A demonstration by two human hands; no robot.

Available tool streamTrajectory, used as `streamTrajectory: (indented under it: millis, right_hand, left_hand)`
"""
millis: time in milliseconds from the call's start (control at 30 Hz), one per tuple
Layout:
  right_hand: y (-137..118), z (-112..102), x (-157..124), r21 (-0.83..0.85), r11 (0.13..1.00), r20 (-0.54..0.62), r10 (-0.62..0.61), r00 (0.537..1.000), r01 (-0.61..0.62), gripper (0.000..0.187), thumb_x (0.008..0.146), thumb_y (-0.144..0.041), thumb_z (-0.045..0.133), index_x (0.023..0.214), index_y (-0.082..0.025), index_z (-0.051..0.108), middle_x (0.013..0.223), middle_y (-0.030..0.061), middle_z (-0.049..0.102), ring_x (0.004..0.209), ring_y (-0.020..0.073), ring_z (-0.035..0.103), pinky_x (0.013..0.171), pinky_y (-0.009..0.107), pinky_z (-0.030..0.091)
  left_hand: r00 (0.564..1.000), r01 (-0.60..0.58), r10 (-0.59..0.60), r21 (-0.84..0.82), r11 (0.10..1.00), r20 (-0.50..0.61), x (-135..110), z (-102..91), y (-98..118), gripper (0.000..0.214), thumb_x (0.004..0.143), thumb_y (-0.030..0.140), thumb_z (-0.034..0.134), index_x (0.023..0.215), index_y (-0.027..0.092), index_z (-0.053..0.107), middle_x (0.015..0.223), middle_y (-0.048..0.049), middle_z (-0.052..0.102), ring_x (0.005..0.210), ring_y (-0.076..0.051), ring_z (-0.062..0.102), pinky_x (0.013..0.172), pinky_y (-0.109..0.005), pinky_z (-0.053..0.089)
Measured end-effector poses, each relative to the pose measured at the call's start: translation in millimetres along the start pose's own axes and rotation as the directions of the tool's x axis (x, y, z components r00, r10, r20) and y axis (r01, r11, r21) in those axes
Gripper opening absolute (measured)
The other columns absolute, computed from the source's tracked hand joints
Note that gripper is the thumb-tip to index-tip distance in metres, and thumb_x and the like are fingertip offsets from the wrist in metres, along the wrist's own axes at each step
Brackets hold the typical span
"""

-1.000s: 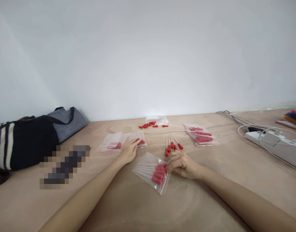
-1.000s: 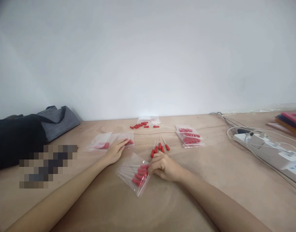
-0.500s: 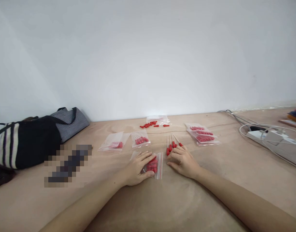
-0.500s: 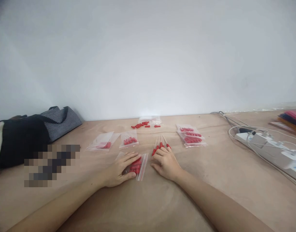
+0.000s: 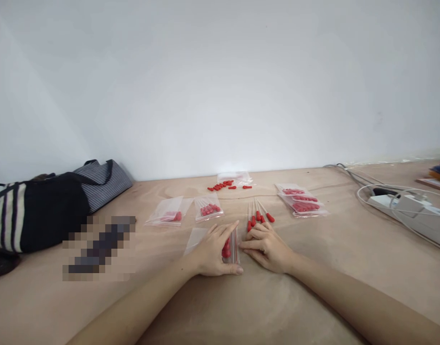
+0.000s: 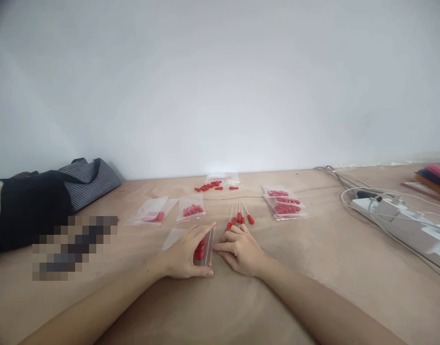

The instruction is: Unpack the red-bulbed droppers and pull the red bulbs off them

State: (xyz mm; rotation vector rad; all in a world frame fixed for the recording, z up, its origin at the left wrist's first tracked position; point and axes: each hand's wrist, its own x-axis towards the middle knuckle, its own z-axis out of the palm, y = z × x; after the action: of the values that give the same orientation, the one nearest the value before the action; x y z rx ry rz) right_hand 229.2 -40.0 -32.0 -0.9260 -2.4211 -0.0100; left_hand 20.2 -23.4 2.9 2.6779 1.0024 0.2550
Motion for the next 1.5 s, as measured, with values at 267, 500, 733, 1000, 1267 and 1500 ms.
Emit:
streamTrajectory:
  millis: [267,500,733,1000,1267,1500]
  right_hand:
    - [0,2,-1,0.024,0.999,-0.059,-0.036,0.998,0.037,0.022,0.085,-0.023,0.048,0.099,-0.029,0.063,0.076,0.0016,0.059,0.077,0.0137,0.047,0.075,0.032,0.031]
    - [0,3,-1,0.043,0.998,-0.077,-0.042,0.996,0.046,0.018,0.083,-0.020,0.049,0.088,-0.026,0.065,0.071,0.0005,0.060,0.076,0.0134,0.048,0.072,0.032,0.030]
    - [4,6,-2,0.056,0.996,-0.199,-0.060,0.978,0.072,0.015,0.080,-0.019,0.051,0.077,-0.022,0.065,0.066,0.0003,0.060,0.074,0.0137,0.049,0.073,0.032,0.030]
    - [5,6,-2,-0.001,0.996,-0.209,-0.088,0.974,0.089,0.015,0.080,-0.018,0.051,0.080,-0.024,0.065,0.064,-0.0005,0.058,0.070,0.0127,0.047,0.072,0.031,0.030]
    - [-3,9,10,-0.105,0.977,-0.252,-0.204,0.946,0.183,0.016,0.082,-0.020,0.050,0.083,-0.025,0.065,0.065,-0.0001,0.057,0.069,0.0126,0.044,0.069,0.031,0.029]
    - [-7,12,15,-0.209,0.928,-0.286,-0.359,0.888,0.308,0.014,0.082,-0.018,0.049,0.081,-0.025,0.061,0.072,-0.0019,0.059,0.068,0.0109,0.044,0.070,0.032,0.028]
  left_hand:
    - [0.997,-0.019,0.017,-0.028,0.999,-0.079,-3,6.3,-2,0.095,0.063,0.058,0.063,0.138,0.018,0.020,0.133,-0.0152,0.038,0.121,-0.032,0.035,0.099,-0.048,0.029]
    - [0.985,-0.142,0.152,0.112,0.983,-0.084,7,-9.3,-12,0.031,0.086,0.023,0.044,0.115,0.025,0.055,0.131,-0.0080,0.043,0.122,-0.024,0.037,0.100,-0.044,0.030]
    - [0.919,-0.393,0.374,0.256,0.883,0.123,30,-28.3,-9,0.024,0.075,0.005,0.052,0.084,0.023,0.066,0.116,-0.0051,0.055,0.112,-0.022,0.046,0.095,-0.038,0.036]
    - [0.895,-0.417,0.440,0.213,0.883,-0.073,26,-18.9,-13,0.023,0.080,0.007,0.045,0.066,0.018,0.061,0.089,-0.0038,0.059,0.080,-0.014,0.055,0.073,-0.024,0.043]
    - [0.855,-0.398,0.419,0.132,0.908,-0.306,8,2.6,-20,0.034,0.089,0.017,0.033,0.070,0.017,0.061,0.076,-0.0051,0.057,0.070,-0.012,0.053,0.065,-0.022,0.043]
    - [0.857,-0.392,0.390,0.065,0.917,-0.337,7,8.1,-20,0.035,0.091,0.023,0.034,0.072,0.016,0.062,0.076,-0.0057,0.059,0.071,-0.012,0.054,0.067,-0.023,0.044]
